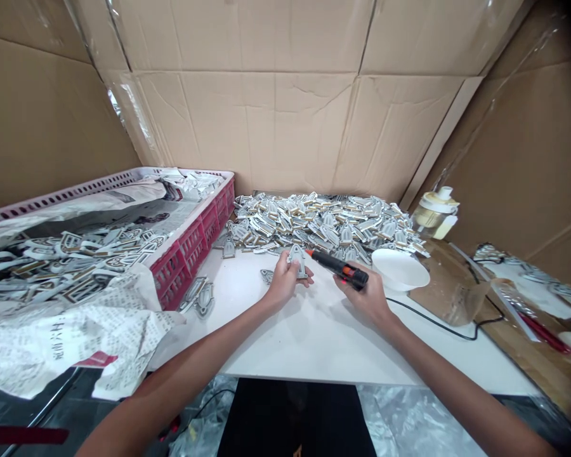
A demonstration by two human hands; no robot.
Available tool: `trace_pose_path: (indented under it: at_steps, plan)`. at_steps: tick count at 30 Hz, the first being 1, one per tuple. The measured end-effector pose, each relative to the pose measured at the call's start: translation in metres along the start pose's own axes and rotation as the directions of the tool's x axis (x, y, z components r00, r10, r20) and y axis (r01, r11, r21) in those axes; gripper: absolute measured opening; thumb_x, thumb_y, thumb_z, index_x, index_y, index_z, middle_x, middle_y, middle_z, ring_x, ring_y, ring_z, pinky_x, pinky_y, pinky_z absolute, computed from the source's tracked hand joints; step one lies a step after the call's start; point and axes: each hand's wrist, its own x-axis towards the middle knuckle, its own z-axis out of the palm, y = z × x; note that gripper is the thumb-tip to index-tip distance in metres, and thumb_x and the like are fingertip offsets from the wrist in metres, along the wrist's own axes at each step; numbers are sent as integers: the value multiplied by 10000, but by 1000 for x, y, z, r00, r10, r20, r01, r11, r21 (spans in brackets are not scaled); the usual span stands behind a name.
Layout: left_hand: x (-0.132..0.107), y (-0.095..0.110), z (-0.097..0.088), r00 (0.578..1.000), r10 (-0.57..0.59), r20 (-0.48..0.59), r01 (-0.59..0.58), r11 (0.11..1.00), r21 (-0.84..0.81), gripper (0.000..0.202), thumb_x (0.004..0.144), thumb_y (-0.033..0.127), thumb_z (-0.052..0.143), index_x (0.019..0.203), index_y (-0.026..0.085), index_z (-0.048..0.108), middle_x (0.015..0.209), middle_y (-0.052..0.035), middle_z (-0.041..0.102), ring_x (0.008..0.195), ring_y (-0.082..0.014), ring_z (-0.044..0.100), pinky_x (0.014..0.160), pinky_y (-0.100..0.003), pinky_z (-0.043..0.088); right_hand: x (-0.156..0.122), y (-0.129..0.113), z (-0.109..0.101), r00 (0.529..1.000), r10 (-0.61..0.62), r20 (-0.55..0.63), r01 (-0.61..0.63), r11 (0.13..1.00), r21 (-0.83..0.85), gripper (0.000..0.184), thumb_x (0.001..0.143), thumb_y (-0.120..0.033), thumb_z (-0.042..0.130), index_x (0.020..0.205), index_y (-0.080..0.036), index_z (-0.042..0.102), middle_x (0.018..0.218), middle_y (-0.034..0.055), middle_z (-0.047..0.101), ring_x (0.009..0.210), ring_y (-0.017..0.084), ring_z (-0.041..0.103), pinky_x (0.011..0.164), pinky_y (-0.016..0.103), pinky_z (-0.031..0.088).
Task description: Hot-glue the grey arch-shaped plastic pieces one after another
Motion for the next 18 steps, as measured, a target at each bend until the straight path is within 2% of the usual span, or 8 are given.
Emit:
trace_pose_path:
  at_steps: [4, 11, 18]
  plan:
    - [0, -2, 1, 999, -33, 3, 33, 999, -1, 358, 752, 468, 574, 871, 198, 373, 600, 21, 581, 503, -129, 589, 483, -240, 450, -6, -6, 7, 998, -32, 57, 35, 998, -56, 61, 719, -230, 561, 751, -192, 596, 681, 3, 514, 615, 143, 485, 563, 249, 336]
    - [-1, -5, 2, 998, -38, 49, 39, 999, -20, 418, 725, 505, 592, 903, 200, 369, 594, 29, 576, 496, -124, 573, 485, -240, 444, -6, -2, 7, 1000, -21, 11, 22, 994, -110, 109, 722, -255, 545, 797, -206, 607, 724, 20, 514, 643, 161, 505, 583, 257, 361]
    - [-2, -6, 4, 999, -35, 26, 35, 999, -9, 393, 745, 493, 571, 906, 201, 364, 592, 31, 566, 511, -137, 588, 483, -244, 445, -8, -3, 8, 1000, -20, 22, 23, 988, -151, 132, 693, -224, 545, 805, -213, 615, 745, 20, 533, 639, 158, 515, 593, 258, 373]
